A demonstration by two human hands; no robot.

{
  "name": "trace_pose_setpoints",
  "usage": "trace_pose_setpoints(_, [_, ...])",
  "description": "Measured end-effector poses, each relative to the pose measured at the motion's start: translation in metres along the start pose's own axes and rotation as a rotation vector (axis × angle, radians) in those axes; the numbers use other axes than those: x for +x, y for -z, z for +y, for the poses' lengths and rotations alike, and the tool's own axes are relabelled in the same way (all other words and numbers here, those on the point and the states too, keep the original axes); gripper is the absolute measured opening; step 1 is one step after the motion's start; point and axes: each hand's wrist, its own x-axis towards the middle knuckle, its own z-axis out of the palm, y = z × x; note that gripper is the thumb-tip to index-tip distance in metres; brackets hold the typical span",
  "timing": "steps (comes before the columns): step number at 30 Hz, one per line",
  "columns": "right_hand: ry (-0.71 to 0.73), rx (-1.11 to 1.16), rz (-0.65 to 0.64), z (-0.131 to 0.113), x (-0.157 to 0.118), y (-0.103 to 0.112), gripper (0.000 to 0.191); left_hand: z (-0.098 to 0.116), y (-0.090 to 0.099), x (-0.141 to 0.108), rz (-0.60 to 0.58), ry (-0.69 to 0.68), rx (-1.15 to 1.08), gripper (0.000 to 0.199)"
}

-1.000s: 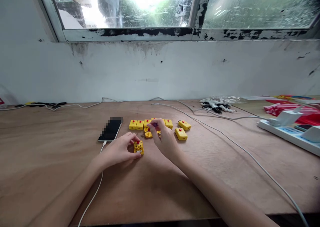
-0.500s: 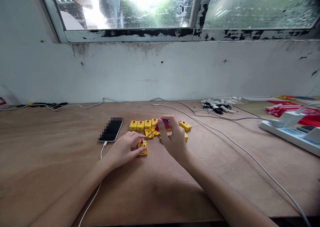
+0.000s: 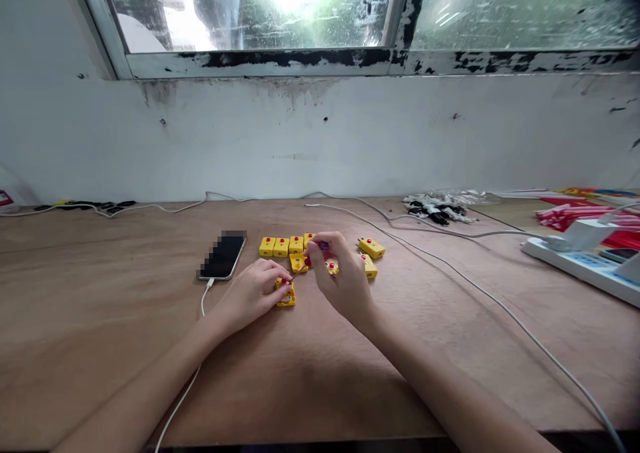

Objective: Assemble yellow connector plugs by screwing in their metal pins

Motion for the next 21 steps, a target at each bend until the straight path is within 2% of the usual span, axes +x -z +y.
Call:
trace_pose_setpoints(8, [0.028, 0.016, -0.011, 0.0011, -0.0012, -0.0018, 0.006, 0.0011, -0.0015, 0.0007, -0.012, 0.058, -0.072, 0.01])
trace_pose_setpoints(16, [-0.075, 0.036, -0.037, -0.0017, -0.0008, 0.0, 0.009, 0.0009, -0.0015, -0.0003, -0.044, 0.136, -0.137, 0.012])
trace_pose_setpoints(21, [-0.029, 0.031, -0.073, -0.0005, -0.0042, -0.0031, 0.009, 0.0005, -0.0016, -0.0001, -0.054, 0.14, -0.148, 0.01])
